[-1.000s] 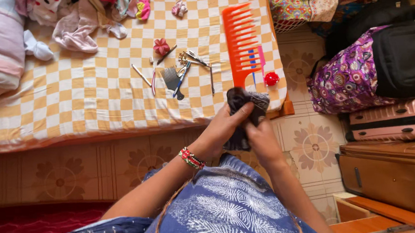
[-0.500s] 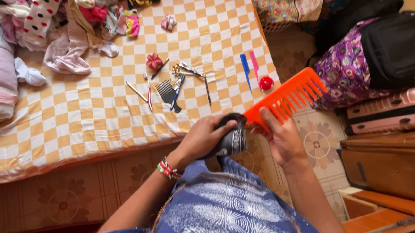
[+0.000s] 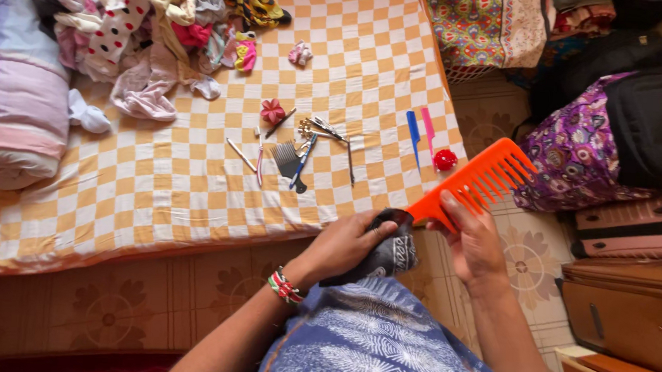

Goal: The person wipes personal items one at a time with a cloth, including a petroleum jelly jar, bottles, a matchbox, sunglasses, and a comb, and places them into an open bedside drawer. Clothes and other items are spread on the bed nearby as the drawer is restocked.

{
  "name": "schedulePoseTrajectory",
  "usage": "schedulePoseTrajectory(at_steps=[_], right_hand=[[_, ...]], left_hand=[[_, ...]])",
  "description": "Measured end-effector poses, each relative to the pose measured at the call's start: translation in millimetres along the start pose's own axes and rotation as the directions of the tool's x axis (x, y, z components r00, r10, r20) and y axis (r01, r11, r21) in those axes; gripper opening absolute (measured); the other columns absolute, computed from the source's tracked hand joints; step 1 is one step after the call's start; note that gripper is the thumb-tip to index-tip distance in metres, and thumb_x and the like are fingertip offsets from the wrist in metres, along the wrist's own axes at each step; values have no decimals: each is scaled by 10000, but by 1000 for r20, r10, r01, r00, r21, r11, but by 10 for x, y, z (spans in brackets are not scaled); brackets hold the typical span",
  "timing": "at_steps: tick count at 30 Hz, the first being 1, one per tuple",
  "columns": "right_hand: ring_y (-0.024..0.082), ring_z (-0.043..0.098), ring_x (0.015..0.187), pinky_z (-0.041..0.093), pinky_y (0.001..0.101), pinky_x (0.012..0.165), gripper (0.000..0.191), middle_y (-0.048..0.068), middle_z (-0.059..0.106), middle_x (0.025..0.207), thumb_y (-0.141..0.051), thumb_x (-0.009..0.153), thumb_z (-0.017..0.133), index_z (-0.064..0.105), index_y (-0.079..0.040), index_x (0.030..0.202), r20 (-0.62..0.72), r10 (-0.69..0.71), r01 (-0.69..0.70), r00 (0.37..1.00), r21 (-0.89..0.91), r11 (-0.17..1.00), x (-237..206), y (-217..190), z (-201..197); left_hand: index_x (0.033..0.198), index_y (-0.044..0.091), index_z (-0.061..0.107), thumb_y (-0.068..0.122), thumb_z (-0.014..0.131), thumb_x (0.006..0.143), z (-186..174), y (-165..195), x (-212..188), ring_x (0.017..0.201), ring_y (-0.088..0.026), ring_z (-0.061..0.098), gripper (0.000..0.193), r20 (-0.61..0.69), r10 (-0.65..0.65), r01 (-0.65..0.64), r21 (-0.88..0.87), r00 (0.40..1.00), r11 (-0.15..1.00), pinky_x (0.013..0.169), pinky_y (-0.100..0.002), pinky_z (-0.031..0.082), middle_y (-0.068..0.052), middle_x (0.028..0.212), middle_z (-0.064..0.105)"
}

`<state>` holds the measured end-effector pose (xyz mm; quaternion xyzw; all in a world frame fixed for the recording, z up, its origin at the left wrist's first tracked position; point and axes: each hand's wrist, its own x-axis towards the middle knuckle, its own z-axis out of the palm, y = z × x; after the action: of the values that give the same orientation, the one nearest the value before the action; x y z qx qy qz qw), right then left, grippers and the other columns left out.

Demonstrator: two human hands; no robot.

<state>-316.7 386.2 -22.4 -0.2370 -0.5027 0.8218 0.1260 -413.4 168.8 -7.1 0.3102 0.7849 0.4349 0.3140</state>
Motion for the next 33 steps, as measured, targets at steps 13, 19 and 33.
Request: schedulePoseTrajectory(at_steps=[13, 19, 33], right_hand=[[121, 688, 1006, 558, 303, 895, 223, 24, 706, 1077, -77, 966, 687, 650, -72, 1187, 71, -25, 27, 997, -37, 999, -205, -7, 170], [157, 720, 877, 588, 352, 776, 149, 58, 733, 1021, -97, 1001, 684, 684, -44, 1140, -100, -137, 135, 986, -24, 991, -22, -219, -23], [130, 666, 712, 584, 309, 643, 304, 24, 709, 888, -296, 945, 752, 690, -76, 1145, -185, 51, -12, 981, 206, 979, -286, -244, -87]], left_hand=[[1247, 41, 635, 466, 500, 1019, 270, 155, 106, 1008, -425, 678, 501, -110, 163, -174, -102, 981, 979, 835, -491, 520, -243, 1035, 722], [1156, 52, 667, 464, 480, 1049, 89, 90, 131, 969, -418, 687, 465, -32, 167, -168, -38, 985, 985, 811, -488, 512, -227, 985, 729], [1102, 13, 702, 378, 493, 1052, -67, -417, 17, 733, -133, 687, 423, -94, -131, 33, -676, 987, 736, 643, -298, 559, -54, 871, 751]])
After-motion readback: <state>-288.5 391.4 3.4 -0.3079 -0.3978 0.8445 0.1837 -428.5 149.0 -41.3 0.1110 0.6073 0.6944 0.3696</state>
